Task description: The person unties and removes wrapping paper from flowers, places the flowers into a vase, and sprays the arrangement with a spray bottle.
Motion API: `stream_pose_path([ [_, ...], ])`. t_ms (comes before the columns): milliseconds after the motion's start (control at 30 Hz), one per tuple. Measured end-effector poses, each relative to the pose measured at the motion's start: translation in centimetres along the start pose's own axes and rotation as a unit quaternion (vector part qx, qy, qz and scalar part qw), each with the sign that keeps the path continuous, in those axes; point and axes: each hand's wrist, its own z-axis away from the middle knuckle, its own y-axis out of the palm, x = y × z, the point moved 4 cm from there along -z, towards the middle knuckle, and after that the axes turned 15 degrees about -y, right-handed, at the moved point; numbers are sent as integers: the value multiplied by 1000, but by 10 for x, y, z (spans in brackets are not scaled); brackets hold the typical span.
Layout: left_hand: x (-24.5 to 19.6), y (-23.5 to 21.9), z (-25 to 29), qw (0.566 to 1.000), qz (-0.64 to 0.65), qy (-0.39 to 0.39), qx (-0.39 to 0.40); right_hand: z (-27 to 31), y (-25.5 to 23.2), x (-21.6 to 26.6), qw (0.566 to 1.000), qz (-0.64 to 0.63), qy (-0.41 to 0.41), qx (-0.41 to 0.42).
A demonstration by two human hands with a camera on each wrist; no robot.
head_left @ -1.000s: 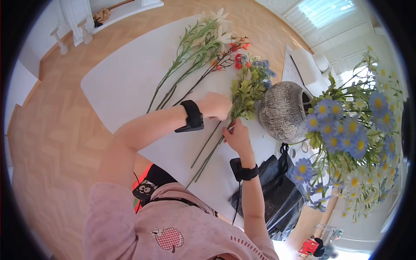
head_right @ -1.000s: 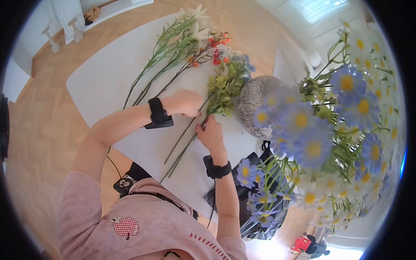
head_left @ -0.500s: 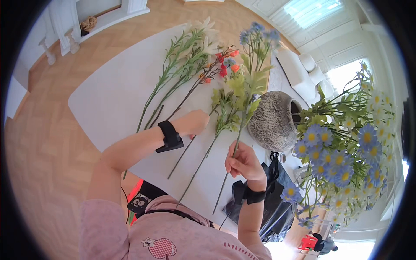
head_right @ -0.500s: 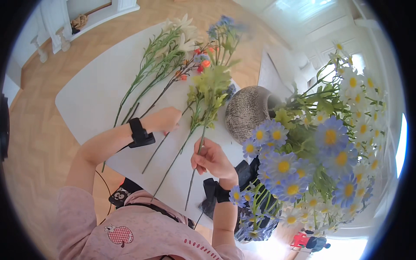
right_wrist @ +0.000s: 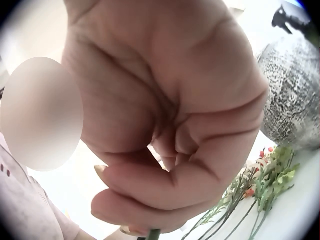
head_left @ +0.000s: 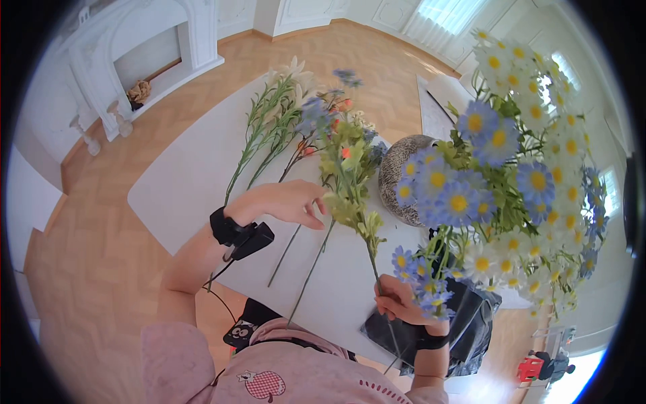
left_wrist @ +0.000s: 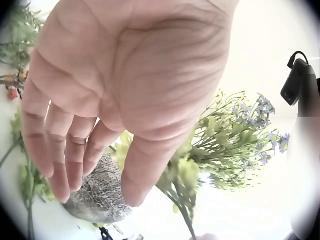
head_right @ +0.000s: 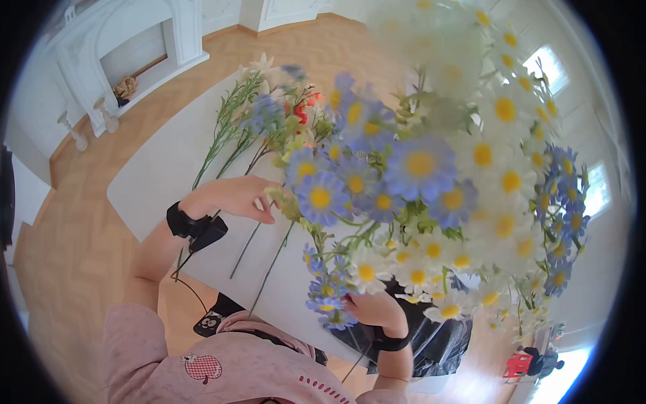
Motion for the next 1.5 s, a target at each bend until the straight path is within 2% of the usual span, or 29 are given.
stream_pose_path([
  [33,3,0,2,1000,-10,-5,8,-5,-7,37,998,51,22,41],
  [67,13,0,3,993,-63,-103,1,-6,-10,66,991,99,44,81],
  [100,25,0,7,973,-117,-200,-4,2,-12,73,985,133,93,61],
  [133,40,8,18,971,-128,-204,8,11,-13,77,978,170,81,90],
  [167,49,10,34,994,42,-62,-79,22,-14,77,977,178,78,92],
  [200,53,8,50,961,211,83,-160,33,-14,77,975,186,74,93],
  [433,38,13,19,914,389,15,-110,60,-9,123,973,228,14,34],
  [500,31,10,8,880,417,45,-222,58,1,121,975,220,0,21],
  [533,33,8,1,888,407,39,-212,56,7,119,975,220,-16,27],
  [600,36,3,-26,962,226,20,-151,50,18,113,982,181,-52,22],
  [633,39,0,-41,984,133,11,-116,47,23,110,998,44,-40,14],
  [667,40,-3,-54,996,40,6,-82,44,26,108,995,-92,-30,7],
  [700,43,-4,-65,997,-53,4,-48,44,29,107,990,-124,27,54],
  [733,47,1,-68,990,-144,1,-13,44,30,105,990,-133,26,49],
  [767,21,7,-55,973,-199,-34,-110,44,36,104,986,-137,21,91],
  [800,19,11,-56,973,-201,-37,-104,45,41,103,981,-140,16,133],
  [867,20,19,-58,998,-23,-49,-19,47,44,108,971,-181,-8,157],
  [933,21,18,-60,996,-72,-51,-25,51,43,114,957,-220,-30,185],
  [1000,32,8,-68,986,-159,-25,-39,62,29,117,981,-110,-39,156],
  [1033,23,5,-61,990,-127,-46,-37,73,20,125,982,-100,-36,155],
  [1100,0,-14,-85,990,-127,-23,-52,100,-3,133,965,227,53,123],
  [1133,-27,-42,-123,990,-130,-7,-62,111,-5,139,961,244,57,120],
  [1200,-92,-92,-173,986,-139,33,-85,136,-31,152,866,465,166,-79],
  [1233,-102,-98,-168,984,-144,50,-94,145,-39,152,856,481,168,-84],
  [1300,-126,-100,-169,980,-150,73,-105,166,-56,150,787,564,157,-196],
  [1333,-128,-100,-166,980,-152,79,-105,179,-62,145,783,569,159,-195],
  [1400,-134,-97,-167,979,-154,86,-102,214,-84,132,792,490,158,-329],
  [1433,-136,-89,-166,979,-155,89,-99,224,-88,118,791,491,161,-327],
  [1500,-139,-85,-172,979,-163,93,-85,256,-95,90,749,452,55,-481],
])
